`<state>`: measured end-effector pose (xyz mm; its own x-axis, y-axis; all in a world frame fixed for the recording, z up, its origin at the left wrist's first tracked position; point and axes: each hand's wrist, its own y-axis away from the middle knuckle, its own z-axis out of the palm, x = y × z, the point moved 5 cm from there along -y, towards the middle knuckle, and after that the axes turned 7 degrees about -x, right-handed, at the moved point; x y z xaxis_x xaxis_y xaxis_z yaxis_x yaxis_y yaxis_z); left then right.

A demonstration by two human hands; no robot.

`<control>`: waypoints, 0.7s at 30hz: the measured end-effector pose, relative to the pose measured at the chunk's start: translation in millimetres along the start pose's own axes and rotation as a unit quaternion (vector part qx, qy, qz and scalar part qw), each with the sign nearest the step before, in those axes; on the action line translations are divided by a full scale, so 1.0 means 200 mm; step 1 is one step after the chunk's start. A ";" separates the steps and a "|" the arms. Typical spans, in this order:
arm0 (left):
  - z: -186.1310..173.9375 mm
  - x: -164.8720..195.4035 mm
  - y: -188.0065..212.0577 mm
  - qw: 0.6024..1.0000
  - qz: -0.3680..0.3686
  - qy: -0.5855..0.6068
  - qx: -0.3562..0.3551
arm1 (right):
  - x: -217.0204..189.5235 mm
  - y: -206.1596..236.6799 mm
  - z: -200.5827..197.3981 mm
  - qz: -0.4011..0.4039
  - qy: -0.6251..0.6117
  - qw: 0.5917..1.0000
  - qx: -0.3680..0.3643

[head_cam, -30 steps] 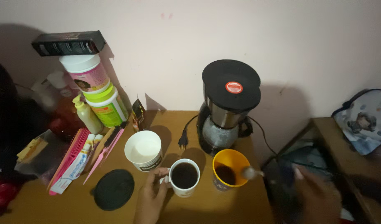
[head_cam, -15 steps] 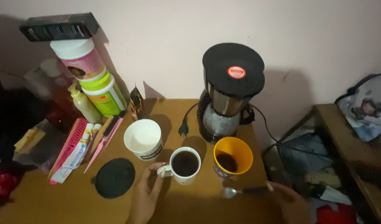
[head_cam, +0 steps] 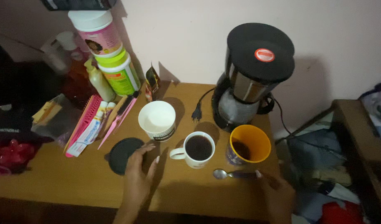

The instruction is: The person stirs a mug of dark coffee with a spoon, lifts the carafe from the filter coffee machine and pours brewed coffee, then stirs the mug again and adds the contents of a coffee sachet before closing a small container with its lid.

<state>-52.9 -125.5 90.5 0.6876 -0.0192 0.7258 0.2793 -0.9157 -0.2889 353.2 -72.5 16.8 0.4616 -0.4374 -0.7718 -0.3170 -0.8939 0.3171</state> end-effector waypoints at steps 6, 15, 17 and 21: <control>-0.07 -0.07 0.03 0.986 -0.010 -0.144 0.082 | -0.03 0.09 0.04 0.026 0.076 0.996 -0.025; -0.08 -0.21 0.02 0.983 -0.058 -0.145 0.094 | 0.04 0.04 0.14 -0.153 0.047 0.987 -0.012; -0.09 -0.23 0.01 0.984 -0.063 -0.137 0.093 | 0.08 0.01 0.16 -0.118 0.043 0.992 -0.020; -0.10 -0.24 0.00 0.988 -0.038 -0.115 0.099 | 0.01 0.05 0.15 -0.231 0.082 0.969 0.013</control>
<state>-99.5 -132.5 69.4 0.7871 0.1593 0.5959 0.4463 -0.8139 -0.3720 325.0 -79.2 2.2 0.6837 -0.0027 -0.7298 -0.0646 -0.9963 -0.0569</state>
